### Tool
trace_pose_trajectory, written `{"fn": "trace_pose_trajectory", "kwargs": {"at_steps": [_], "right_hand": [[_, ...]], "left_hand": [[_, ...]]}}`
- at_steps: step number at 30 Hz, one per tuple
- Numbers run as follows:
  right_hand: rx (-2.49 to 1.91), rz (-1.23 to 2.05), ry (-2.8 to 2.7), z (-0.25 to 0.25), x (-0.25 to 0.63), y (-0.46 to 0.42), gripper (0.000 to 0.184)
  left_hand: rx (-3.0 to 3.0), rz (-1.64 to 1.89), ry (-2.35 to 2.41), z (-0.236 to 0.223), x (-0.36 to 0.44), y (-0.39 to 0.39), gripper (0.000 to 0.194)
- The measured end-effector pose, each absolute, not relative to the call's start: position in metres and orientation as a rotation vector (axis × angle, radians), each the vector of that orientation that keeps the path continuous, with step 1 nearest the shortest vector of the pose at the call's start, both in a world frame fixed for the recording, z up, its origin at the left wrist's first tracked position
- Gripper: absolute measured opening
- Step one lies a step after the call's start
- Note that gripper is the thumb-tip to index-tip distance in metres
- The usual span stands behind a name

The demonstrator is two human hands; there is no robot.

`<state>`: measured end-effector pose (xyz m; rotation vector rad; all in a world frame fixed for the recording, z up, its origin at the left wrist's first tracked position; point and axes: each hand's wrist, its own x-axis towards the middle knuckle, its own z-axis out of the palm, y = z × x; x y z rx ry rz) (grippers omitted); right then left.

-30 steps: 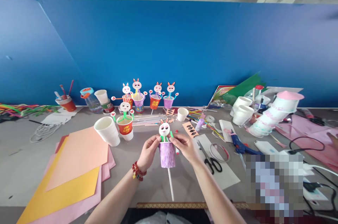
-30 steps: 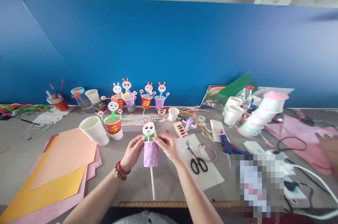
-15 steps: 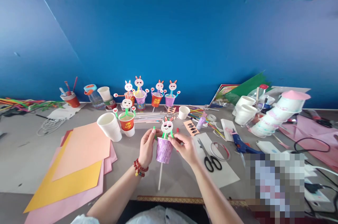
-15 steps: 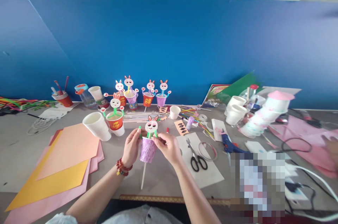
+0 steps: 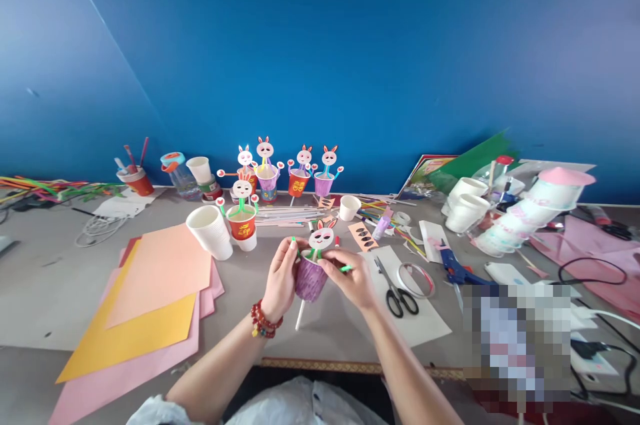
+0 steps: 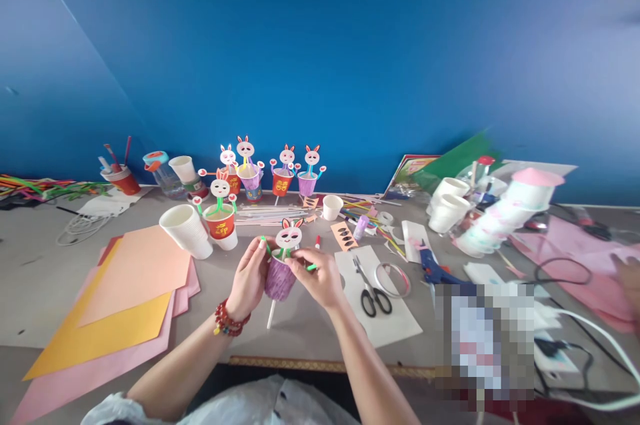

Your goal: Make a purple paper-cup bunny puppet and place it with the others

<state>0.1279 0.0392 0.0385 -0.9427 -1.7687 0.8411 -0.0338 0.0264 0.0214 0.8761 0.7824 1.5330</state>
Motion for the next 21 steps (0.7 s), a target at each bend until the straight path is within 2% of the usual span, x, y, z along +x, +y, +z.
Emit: {"fn": "trace_pose_trajectory", "kwargs": {"at_steps": [3, 7, 10, 17, 21], "right_hand": [[-0.941, 0.818, -1.728, 0.038, 0.129, 0.038, 0.021], [-0.897, 0.743, -1.736, 0.041, 0.131, 0.037, 0.019], [-0.869, 0.693, -1.754, 0.043, 0.132, 0.035, 0.016], [-0.886, 0.755, -1.754, 0.055, 0.141, 0.037, 0.015], [-0.889, 1.124, -1.618, 0.062, 0.145, 0.040, 0.024]], "left_hand": [[1.043, 1.549, 0.757, 0.019, -0.032, 0.020, 0.035], [1.220, 1.497, 0.683, 0.018, -0.031, 0.015, 0.060], [1.190, 1.447, 0.661, 0.017, -0.030, 0.016, 0.070], [1.187, 1.300, 0.697, 0.015, -0.034, 0.017, 0.062], [1.359, 1.290, 0.709, 0.018, -0.037, 0.015, 0.064]]}}
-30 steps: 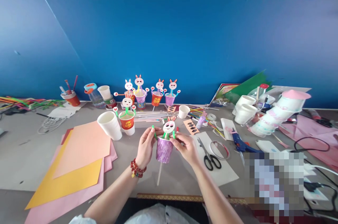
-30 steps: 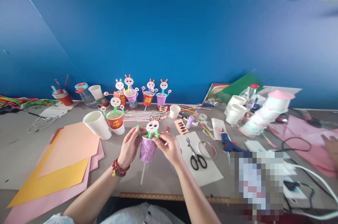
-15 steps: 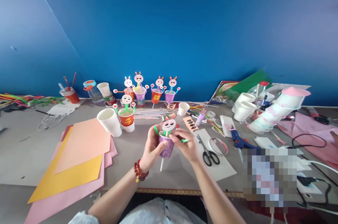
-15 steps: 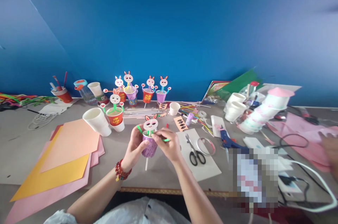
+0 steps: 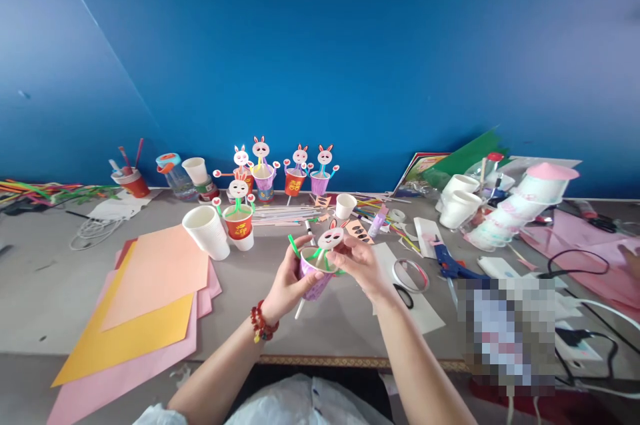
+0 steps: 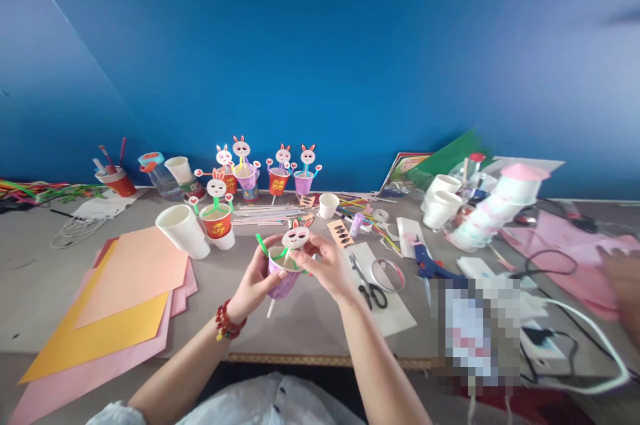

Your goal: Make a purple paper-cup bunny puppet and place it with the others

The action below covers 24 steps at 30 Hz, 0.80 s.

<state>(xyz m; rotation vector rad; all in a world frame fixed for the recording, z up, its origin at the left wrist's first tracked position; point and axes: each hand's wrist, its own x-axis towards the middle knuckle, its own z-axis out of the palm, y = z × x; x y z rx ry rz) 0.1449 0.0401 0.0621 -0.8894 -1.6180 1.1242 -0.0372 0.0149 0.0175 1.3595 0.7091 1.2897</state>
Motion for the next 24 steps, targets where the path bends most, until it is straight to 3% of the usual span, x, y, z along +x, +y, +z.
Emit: {"fn": "trace_pose_trajectory", "kwargs": {"at_steps": [4, 16, 19, 24], "right_hand": [[-0.906, 1.286, -1.430, 0.060, 0.140, 0.043, 0.024], [-1.036, 0.942, -1.553, 0.070, 0.129, 0.034, 0.027], [-1.000, 0.956, -1.556, 0.072, 0.127, 0.032, 0.028], [-0.970, 0.932, -1.553, 0.071, 0.118, 0.027, 0.023]], "left_hand": [[1.538, 1.315, 0.748, 0.015, -0.038, 0.014, 0.069], [1.640, 1.439, 0.695, 0.001, -0.038, 0.022, 0.080], [1.563, 1.431, 0.630, -0.004, -0.037, 0.020, 0.072], [1.408, 1.555, 0.733, -0.009, -0.029, 0.013, 0.043]]}}
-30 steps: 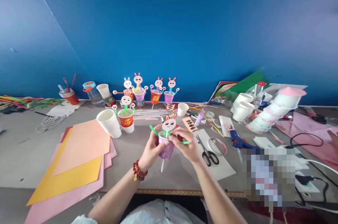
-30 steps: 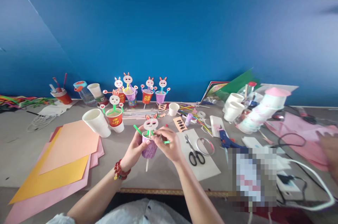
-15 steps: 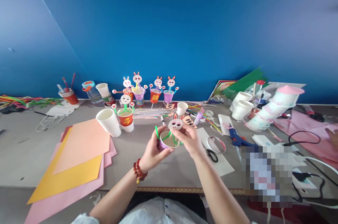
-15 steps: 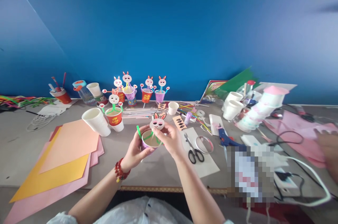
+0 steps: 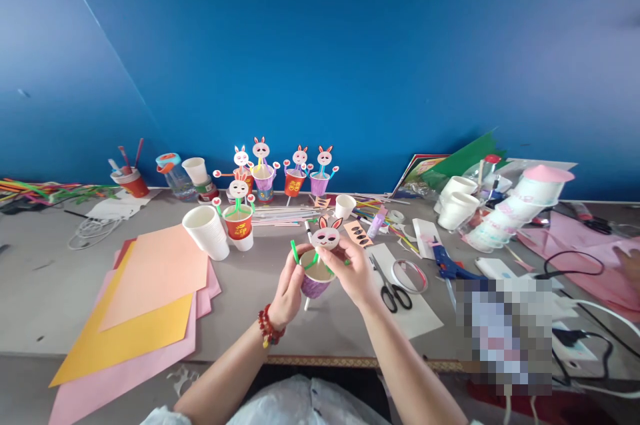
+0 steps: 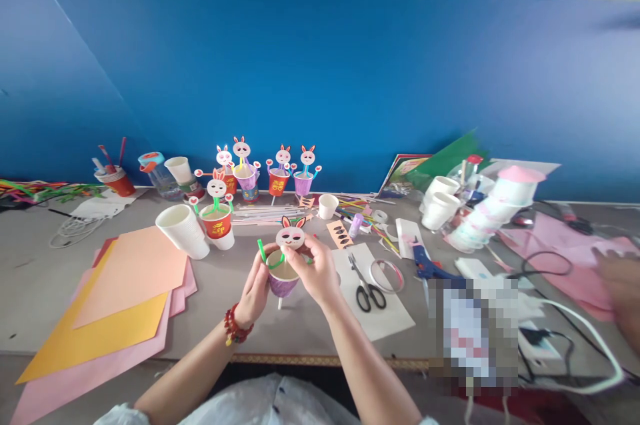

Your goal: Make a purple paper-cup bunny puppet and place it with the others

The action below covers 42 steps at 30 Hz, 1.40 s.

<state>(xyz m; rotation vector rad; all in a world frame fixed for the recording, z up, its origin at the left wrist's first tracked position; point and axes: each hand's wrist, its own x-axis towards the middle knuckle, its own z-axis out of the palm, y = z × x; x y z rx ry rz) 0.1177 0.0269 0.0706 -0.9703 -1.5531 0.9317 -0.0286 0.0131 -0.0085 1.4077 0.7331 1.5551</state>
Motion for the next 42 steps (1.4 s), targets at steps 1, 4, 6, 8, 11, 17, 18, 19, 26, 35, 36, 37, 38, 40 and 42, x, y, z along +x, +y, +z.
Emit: {"fn": "trace_pose_trajectory", "kwargs": {"at_steps": [1, 4, 6, 8, 11, 17, 18, 19, 26, 35, 36, 37, 38, 40, 42], "right_hand": [[-0.984, 0.898, -1.561, 0.069, 0.115, 0.026, 0.022], [-1.027, 0.796, -1.574, 0.065, 0.109, 0.024, 0.019], [-1.041, 0.764, -1.569, 0.062, 0.107, 0.023, 0.019], [-1.045, 0.760, -1.567, 0.061, 0.105, 0.023, 0.019], [-1.051, 0.754, -1.566, 0.061, 0.105, 0.021, 0.019], [-1.076, 0.737, -1.548, 0.062, 0.106, 0.020, 0.022], [-1.071, 0.742, -1.543, 0.062, 0.106, 0.020, 0.022], [-1.064, 0.750, -1.539, 0.062, 0.106, 0.021, 0.022], [-1.066, 0.791, -1.527, 0.056, 0.104, 0.023, 0.023], [-1.079, 0.766, -1.561, 0.054, 0.104, 0.025, 0.022], [-1.086, 0.750, -1.566, 0.053, 0.104, 0.026, 0.022], [-1.094, 0.734, -1.571, 0.053, 0.105, 0.026, 0.022], [-1.098, 0.722, -1.574, 0.053, 0.105, 0.026, 0.022], [-1.097, 0.716, -1.582, 0.053, 0.105, 0.027, 0.021], [-1.089, 0.713, -1.592, 0.053, 0.105, 0.027, 0.020]], "left_hand": [[1.365, 1.601, 0.782, -0.007, -0.026, 0.013, 0.041], [1.313, 1.758, 0.908, -0.002, -0.017, 0.013, 0.040], [1.291, 1.856, 0.946, 0.000, -0.014, 0.013, 0.039], [1.234, 1.915, 0.936, -0.001, -0.013, 0.014, 0.036], [1.173, 1.963, 0.909, -0.007, -0.012, 0.015, 0.034], [1.290, 1.971, 0.807, -0.012, -0.013, 0.017, 0.035], [1.321, 1.956, 0.801, -0.012, -0.014, 0.018, 0.036], [1.349, 1.936, 0.804, -0.011, -0.015, 0.018, 0.036], [1.489, 1.704, 0.939, 0.002, -0.030, 0.018, 0.037], [1.509, 1.661, 0.910, 0.011, -0.035, 0.023, 0.039], [1.545, 1.648, 0.907, 0.014, -0.037, 0.023, 0.038], [1.579, 1.630, 0.905, 0.017, -0.039, 0.024, 0.036], [1.609, 1.609, 0.905, 0.021, -0.041, 0.024, 0.035], [1.653, 1.573, 0.906, 0.027, -0.044, 0.025, 0.034], [1.680, 1.551, 0.896, 0.031, -0.047, 0.026, 0.033]]}}
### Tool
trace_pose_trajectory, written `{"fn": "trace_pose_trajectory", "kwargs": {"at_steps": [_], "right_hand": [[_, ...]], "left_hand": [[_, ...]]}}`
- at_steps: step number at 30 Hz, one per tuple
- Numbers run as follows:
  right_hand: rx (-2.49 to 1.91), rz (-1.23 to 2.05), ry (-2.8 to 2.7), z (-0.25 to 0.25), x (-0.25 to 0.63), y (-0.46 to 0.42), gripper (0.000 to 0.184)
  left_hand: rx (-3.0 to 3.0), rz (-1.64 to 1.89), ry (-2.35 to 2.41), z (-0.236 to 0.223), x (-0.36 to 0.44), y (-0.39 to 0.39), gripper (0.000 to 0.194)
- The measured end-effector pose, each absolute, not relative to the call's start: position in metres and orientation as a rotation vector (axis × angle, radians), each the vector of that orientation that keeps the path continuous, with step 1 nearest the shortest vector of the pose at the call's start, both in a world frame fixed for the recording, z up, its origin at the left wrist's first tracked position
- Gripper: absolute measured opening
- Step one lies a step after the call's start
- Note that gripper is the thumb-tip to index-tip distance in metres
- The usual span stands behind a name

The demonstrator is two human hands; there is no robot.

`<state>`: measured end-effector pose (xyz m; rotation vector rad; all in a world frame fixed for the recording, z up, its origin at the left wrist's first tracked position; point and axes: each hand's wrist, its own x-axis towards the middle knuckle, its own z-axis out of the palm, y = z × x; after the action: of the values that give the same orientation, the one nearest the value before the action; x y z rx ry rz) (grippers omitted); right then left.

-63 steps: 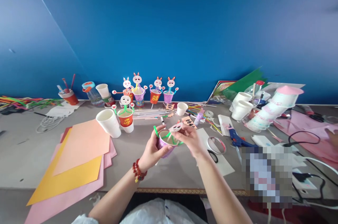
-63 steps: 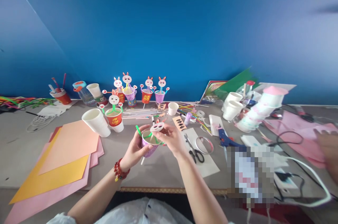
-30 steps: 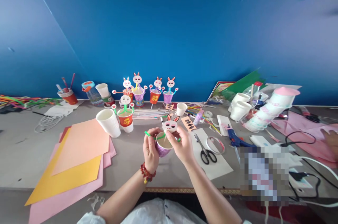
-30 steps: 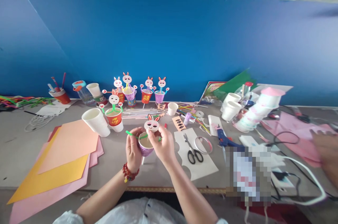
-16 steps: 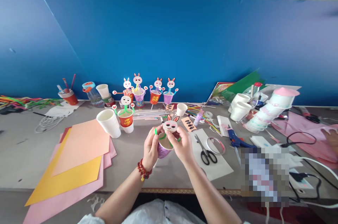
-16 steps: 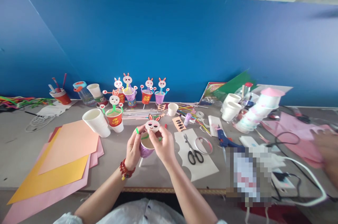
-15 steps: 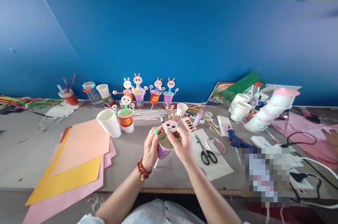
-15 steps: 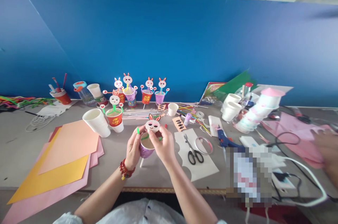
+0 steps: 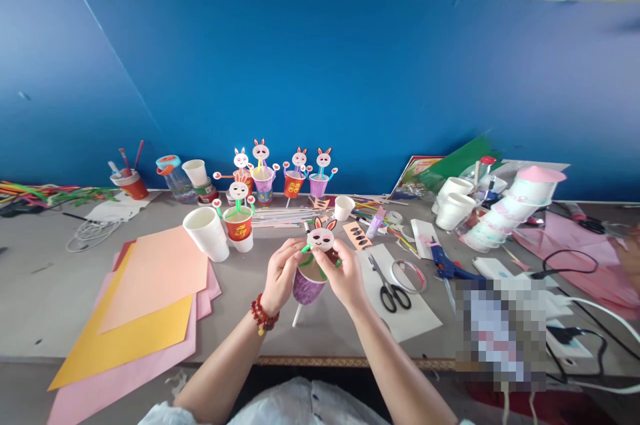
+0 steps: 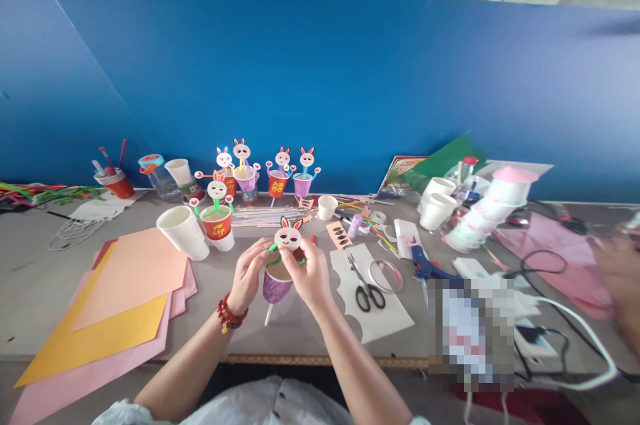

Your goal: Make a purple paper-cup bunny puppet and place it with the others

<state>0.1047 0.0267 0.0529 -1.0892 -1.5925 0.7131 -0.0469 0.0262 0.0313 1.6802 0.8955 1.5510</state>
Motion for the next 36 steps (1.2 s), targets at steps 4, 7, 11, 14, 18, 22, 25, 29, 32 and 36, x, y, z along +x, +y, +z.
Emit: {"fn": "trace_pose_trajectory", "kwargs": {"at_steps": [4, 7, 11, 14, 18, 22, 25, 29, 32, 36], "right_hand": [[-1.089, 0.685, -1.605, 0.0540, 0.1040, 0.0263, 0.019], [-1.091, 0.675, -1.611, 0.0550, 0.1035, 0.0268, 0.020], [-1.104, 0.656, -1.622, 0.0555, 0.1036, 0.0276, 0.021], [-1.109, 0.656, -1.628, 0.0551, 0.1040, 0.0275, 0.021], [-1.120, 0.642, -1.636, 0.0543, 0.1044, 0.0276, 0.021], [-1.114, 0.636, -1.635, 0.0534, 0.1043, 0.0286, 0.020], [-1.112, 0.640, -1.635, 0.0527, 0.1041, 0.0292, 0.020], [-1.120, 0.649, -1.638, 0.0528, 0.1042, 0.0290, 0.019], [-1.124, 0.645, -1.632, 0.0537, 0.1043, 0.0284, 0.019], [-1.113, 0.660, -1.629, 0.0554, 0.1039, 0.0275, 0.018]], "left_hand": [[1.683, 1.545, 0.888, 0.0327, -0.0478, 0.0278, 0.031], [1.636, 1.549, 0.917, 0.0307, -0.0462, 0.0273, 0.030], [1.586, 1.567, 0.927, 0.0310, -0.0428, 0.0248, 0.028], [1.540, 1.581, 0.944, 0.0330, -0.0407, 0.0239, 0.027], [1.505, 1.584, 0.970, 0.0337, -0.0399, 0.0252, 0.026], [1.468, 1.606, 0.998, 0.0320, -0.0399, 0.0268, 0.025], [1.452, 1.606, 0.989, 0.0316, -0.0395, 0.0269, 0.025], [1.432, 1.597, 0.984, 0.0335, -0.0391, 0.0255, 0.024], [1.435, 1.578, 0.959, 0.0354, -0.0397, 0.0238, 0.023], [1.429, 1.569, 0.936, 0.0364, -0.0406, 0.0223, 0.024]]}}
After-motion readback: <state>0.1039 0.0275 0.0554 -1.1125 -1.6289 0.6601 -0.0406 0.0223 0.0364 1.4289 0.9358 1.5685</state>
